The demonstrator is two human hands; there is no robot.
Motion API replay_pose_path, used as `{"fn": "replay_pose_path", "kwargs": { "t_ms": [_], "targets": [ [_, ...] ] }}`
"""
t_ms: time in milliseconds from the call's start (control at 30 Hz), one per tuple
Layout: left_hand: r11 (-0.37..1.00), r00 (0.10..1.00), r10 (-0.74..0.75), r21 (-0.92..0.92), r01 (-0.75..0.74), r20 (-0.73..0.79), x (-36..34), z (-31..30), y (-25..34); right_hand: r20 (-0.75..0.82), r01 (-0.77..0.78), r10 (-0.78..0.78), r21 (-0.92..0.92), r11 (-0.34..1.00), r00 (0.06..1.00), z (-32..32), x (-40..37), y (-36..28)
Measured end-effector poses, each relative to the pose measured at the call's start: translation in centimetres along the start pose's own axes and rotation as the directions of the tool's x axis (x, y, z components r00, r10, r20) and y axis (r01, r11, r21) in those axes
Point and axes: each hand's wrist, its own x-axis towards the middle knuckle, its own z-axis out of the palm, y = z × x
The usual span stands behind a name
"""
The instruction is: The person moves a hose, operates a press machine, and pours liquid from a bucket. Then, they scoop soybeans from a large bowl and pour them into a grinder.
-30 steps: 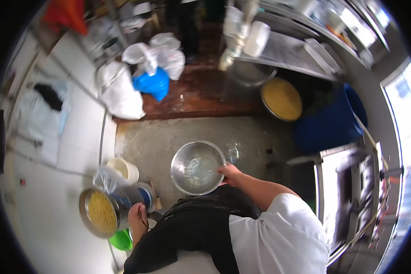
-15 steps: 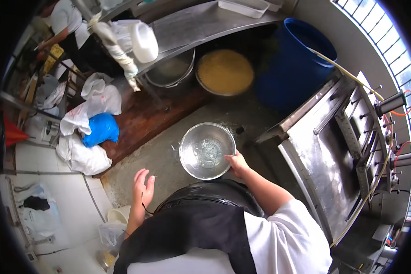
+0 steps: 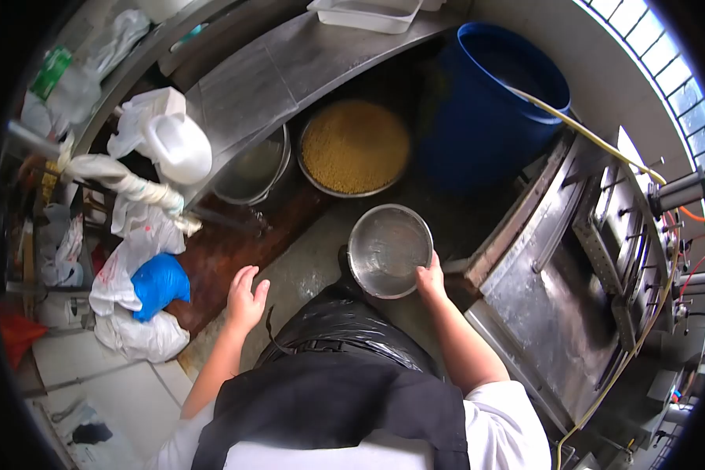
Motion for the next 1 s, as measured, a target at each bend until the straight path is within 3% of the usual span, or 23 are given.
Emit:
{"fn": "replay_pose_path", "kwargs": {
  "t_ms": [33,167,200,233,300,333,433,467,533,667,733,800,867,1000],
  "targets": [
    [1.000,1.000,0.005,-0.006,-0.005,0.004,3.2,0.8,-0.6,-0.025,-0.076,0.075,-0.010,0.997,0.997,0.0,1.6,-1.0],
    [0.981,0.981,0.191,0.038,-0.190,-0.029,17.6,3.7,-0.7,-0.081,-0.049,0.043,-0.073,0.996,0.996,0.3,8.4,-3.5],
    [0.970,0.970,0.239,0.049,-0.237,-0.040,21.3,4.0,0.1,-0.107,-0.006,-0.011,-0.157,0.988,0.994,0.2,11.8,-1.1],
    [0.956,0.956,0.290,0.062,-0.287,-0.050,25.1,4.3,1.0,-0.113,-0.014,-0.004,-0.156,0.988,0.994,0.2,13.6,-1.9],
    [0.927,0.929,0.369,0.091,-0.364,-0.044,32.5,5.1,2.2,-0.132,0.030,-0.083,-0.366,0.930,0.988,0.7,17.4,-3.8],
    [0.921,0.929,0.368,0.141,-0.362,-0.021,35.9,5.8,2.8,-0.142,-0.049,-0.011,-0.417,0.907,0.990,1.2,18.0,-7.3],
    [0.893,0.925,0.378,0.249,-0.375,0.038,44.9,8.5,3.6,-0.179,0.003,-0.105,-0.493,0.870,0.978,2.8,23.1,-11.6],
    [0.888,0.934,0.352,0.292,-0.356,0.066,47.4,9.7,3.8,-0.182,-0.016,-0.085,-0.492,0.871,0.980,3.3,24.9,-12.8],
    [0.885,0.952,0.264,0.353,-0.303,0.156,51.7,11.4,4.3,-0.169,0.077,-0.190,-0.517,0.852,0.967,4.4,29.4,-14.8],
    [0.852,0.957,0.118,0.467,-0.235,0.266,56.8,15.0,3.1,-0.129,0.123,-0.225,-0.534,0.836,0.966,7.1,41.2,-15.7],
    [0.842,0.951,0.088,0.487,-0.231,0.298,57.3,16.2,2.7,-0.082,0.305,-0.431,-0.589,0.749,0.899,8.8,46.3,-15.9],
    [0.789,0.967,0.105,0.573,-0.222,0.232,57.1,16.5,3.2,-0.050,0.303,-0.386,-0.530,0.792,0.921,10.3,50.6,-17.8],
    [0.778,0.965,0.118,0.583,-0.236,0.233,57.3,16.9,2.6,-0.057,0.478,-0.558,-0.448,0.755,0.828,12.3,56.1,-17.8],
    [0.757,0.964,0.138,0.602,-0.252,0.229,57.4,17.1,2.5,-0.022,0.446,-0.498,-0.412,0.795,0.867,15.6,65.2,-19.7]
  ]
}}
